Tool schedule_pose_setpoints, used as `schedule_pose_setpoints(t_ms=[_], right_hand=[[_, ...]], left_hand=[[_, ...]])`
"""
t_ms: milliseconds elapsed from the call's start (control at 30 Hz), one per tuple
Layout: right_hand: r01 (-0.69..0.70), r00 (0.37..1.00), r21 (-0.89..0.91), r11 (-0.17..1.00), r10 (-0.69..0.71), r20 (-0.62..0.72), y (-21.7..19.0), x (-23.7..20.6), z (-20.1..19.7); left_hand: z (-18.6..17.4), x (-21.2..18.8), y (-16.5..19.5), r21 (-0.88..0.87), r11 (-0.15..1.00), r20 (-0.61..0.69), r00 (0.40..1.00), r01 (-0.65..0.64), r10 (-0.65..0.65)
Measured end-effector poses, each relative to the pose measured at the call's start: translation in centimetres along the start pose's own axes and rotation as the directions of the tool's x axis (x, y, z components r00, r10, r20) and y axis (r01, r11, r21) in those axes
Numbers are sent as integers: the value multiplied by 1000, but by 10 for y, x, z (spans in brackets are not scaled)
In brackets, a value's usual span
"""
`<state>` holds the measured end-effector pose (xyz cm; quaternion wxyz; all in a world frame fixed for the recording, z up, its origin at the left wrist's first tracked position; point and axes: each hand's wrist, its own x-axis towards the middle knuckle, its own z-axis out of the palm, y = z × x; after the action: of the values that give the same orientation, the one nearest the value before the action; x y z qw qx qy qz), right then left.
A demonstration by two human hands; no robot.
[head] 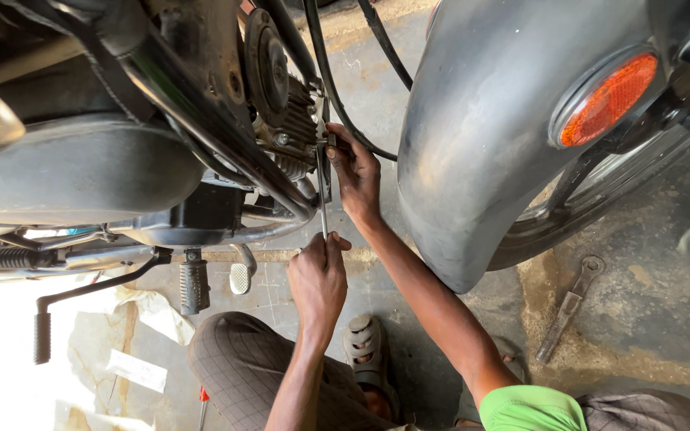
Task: The person uses a wrench to tighten bolts on the motorcycle engine. They adjust the wrench and reposition their hands to reach different bolts while sitting on the floor.
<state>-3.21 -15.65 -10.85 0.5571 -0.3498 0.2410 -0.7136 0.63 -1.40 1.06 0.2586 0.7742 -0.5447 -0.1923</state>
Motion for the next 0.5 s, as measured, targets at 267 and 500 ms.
schedule_pose_setpoints(t_ms=[267,500], right_hand=[[2,1000,-40,999,-3,-16,-5,1,1],[-115,992,204,972,124,-32,-11,0,-2]], left_hand=[[-6,2,-13,162,985,190,982,-53,21],[-43,-4,-55,-417,870,526,850,265,-6]])
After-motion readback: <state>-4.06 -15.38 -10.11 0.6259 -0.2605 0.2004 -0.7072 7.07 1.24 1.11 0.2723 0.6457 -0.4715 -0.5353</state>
